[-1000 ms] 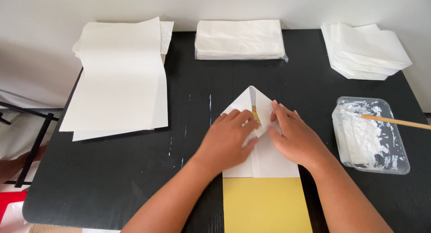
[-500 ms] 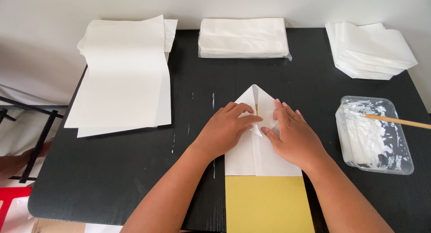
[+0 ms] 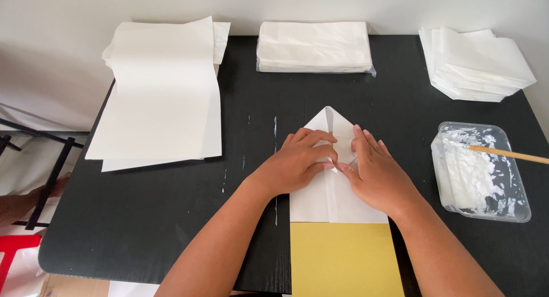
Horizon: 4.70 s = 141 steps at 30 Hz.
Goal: The person applies white adhesive to the edge of a white sheet using a brush, then folds the sheet over a yellow backing. They press the folded edges flat and continue folding the top corners inward to form a triangular flap.
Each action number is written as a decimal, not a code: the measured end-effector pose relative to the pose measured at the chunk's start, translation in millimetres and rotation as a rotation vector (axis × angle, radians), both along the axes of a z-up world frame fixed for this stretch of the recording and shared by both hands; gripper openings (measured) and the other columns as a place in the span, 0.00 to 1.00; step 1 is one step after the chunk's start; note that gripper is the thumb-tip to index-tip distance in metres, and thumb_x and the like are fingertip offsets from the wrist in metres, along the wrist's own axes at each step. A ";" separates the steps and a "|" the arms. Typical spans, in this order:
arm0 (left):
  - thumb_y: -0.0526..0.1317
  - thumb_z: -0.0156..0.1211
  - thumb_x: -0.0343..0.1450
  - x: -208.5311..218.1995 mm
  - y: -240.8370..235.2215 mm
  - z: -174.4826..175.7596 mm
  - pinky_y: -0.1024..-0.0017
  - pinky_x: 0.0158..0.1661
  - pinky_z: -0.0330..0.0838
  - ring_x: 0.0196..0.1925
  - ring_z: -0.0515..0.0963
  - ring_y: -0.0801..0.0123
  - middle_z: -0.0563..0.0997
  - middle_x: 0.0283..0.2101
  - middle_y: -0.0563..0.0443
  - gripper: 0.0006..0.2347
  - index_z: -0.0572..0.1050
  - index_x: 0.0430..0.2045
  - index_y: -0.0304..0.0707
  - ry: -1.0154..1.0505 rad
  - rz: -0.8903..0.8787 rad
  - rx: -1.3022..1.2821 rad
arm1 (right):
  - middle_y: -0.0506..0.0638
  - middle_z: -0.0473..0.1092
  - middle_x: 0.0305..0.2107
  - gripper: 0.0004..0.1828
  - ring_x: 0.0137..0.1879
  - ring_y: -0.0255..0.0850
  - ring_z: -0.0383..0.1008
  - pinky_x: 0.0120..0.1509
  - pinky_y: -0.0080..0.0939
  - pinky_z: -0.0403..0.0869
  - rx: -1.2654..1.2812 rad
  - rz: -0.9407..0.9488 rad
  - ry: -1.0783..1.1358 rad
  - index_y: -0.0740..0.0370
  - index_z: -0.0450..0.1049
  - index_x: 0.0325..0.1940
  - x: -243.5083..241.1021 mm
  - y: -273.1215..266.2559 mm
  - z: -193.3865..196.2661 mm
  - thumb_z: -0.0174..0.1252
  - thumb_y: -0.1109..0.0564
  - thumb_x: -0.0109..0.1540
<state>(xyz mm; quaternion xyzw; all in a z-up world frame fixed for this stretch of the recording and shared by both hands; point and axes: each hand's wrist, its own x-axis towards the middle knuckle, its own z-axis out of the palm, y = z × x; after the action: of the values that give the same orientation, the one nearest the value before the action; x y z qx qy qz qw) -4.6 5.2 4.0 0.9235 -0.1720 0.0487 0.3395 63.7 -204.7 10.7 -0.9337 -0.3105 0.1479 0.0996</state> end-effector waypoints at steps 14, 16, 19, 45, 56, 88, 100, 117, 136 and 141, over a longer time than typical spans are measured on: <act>0.39 0.62 0.73 -2.6 -15.7 10.8 0.56 0.66 0.52 0.60 0.70 0.60 0.84 0.46 0.48 0.07 0.80 0.43 0.43 -0.003 -0.073 0.167 | 0.67 0.46 0.76 0.10 0.82 0.55 0.41 0.81 0.65 0.42 0.065 0.009 0.063 0.57 0.59 0.54 8.3 -8.1 -5.1 0.41 0.52 0.71; 0.40 0.62 0.73 3.0 -16.3 -1.8 0.57 0.66 0.52 0.59 0.70 0.62 0.84 0.46 0.49 0.07 0.81 0.42 0.44 -0.032 -0.072 0.219 | 0.67 0.46 0.76 0.10 0.82 0.55 0.42 0.81 0.65 0.41 0.070 0.007 0.065 0.57 0.60 0.54 10.5 -8.5 -7.1 0.42 0.52 0.71; 0.42 0.63 0.73 4.9 -18.7 -9.0 0.58 0.65 0.52 0.58 0.69 0.64 0.84 0.46 0.50 0.07 0.83 0.41 0.45 -0.074 -0.069 0.298 | 0.67 0.47 0.76 0.11 0.82 0.54 0.42 0.81 0.65 0.42 0.065 0.006 0.061 0.57 0.60 0.54 11.7 -8.9 -7.6 0.42 0.51 0.71; 0.63 0.38 0.76 -10.1 -5.2 -16.5 0.50 0.76 0.32 0.81 0.44 0.53 0.51 0.79 0.48 0.34 0.49 0.76 0.43 0.100 0.120 0.376 | 0.42 0.78 0.51 0.06 0.60 0.44 0.78 0.57 0.47 0.80 0.180 -0.024 -0.054 0.51 0.79 0.45 -12.0 5.6 25.2 0.58 0.57 0.65; 0.64 0.34 0.76 -7.5 -11.8 -19.1 0.49 0.75 0.29 0.81 0.42 0.57 0.48 0.80 0.50 0.34 0.45 0.76 0.47 0.125 0.166 0.469 | 0.47 0.74 0.46 0.15 0.59 0.40 0.69 0.66 0.44 0.67 0.468 -0.268 0.404 0.60 0.84 0.45 -5.2 9.0 11.5 0.59 0.51 0.61; 0.62 0.32 0.76 -13.3 -26.3 -19.6 0.51 0.75 0.29 0.81 0.43 0.57 0.51 0.79 0.53 0.31 0.47 0.76 0.55 0.127 0.123 0.416 | 0.62 0.77 0.46 0.12 0.59 0.53 0.76 0.63 0.53 0.73 0.451 -0.189 0.432 0.67 0.79 0.46 -2.1 2.0 32.9 0.61 0.63 0.59; 0.71 0.29 0.71 -17.5 -31.2 -13.8 0.50 0.75 0.28 0.82 0.41 0.55 0.49 0.79 0.54 0.38 0.46 0.76 0.54 0.094 0.114 0.486 | 0.58 0.72 0.47 0.09 0.64 0.55 0.75 0.66 0.53 0.75 0.405 -0.037 0.306 0.64 0.73 0.44 0.9 -3.9 21.9 0.63 0.64 0.59; 0.79 0.29 0.62 -20.6 -39.3 -2.8 0.48 0.76 0.29 0.82 0.41 0.55 0.47 0.80 0.50 0.50 0.46 0.76 0.47 0.106 0.080 0.580 | 0.56 0.71 0.49 0.13 0.66 0.55 0.72 0.68 0.52 0.75 0.351 -0.021 0.310 0.63 0.73 0.43 -10.5 -3.4 39.6 0.66 0.54 0.60; 0.79 0.32 0.63 -17.0 -36.6 -11.5 0.51 0.76 0.31 0.82 0.42 0.59 0.46 0.80 0.50 0.51 0.41 0.76 0.43 0.099 0.084 0.598 | 0.47 0.64 0.66 0.26 0.74 0.46 0.63 0.72 0.44 0.67 0.078 0.221 -0.047 0.48 0.65 0.72 -50.3 -37.6 -4.7 0.41 0.50 0.70; 0.80 0.31 0.62 -16.6 -36.0 -13.1 0.52 0.76 0.32 0.82 0.43 0.61 0.46 0.80 0.51 0.51 0.41 0.76 0.44 0.086 0.080 0.603 | 0.49 0.62 0.68 0.26 0.76 0.44 0.59 0.75 0.42 0.63 0.082 0.228 -0.089 0.49 0.66 0.72 -54.3 -42.1 -10.5 0.40 0.51 0.70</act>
<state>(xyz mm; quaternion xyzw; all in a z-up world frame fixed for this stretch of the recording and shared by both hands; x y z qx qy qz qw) -21.3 -30.8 -9.1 0.9898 -0.1278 -0.0302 0.0547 9.4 -246.8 0.2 -0.8931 -0.4246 0.1039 0.1062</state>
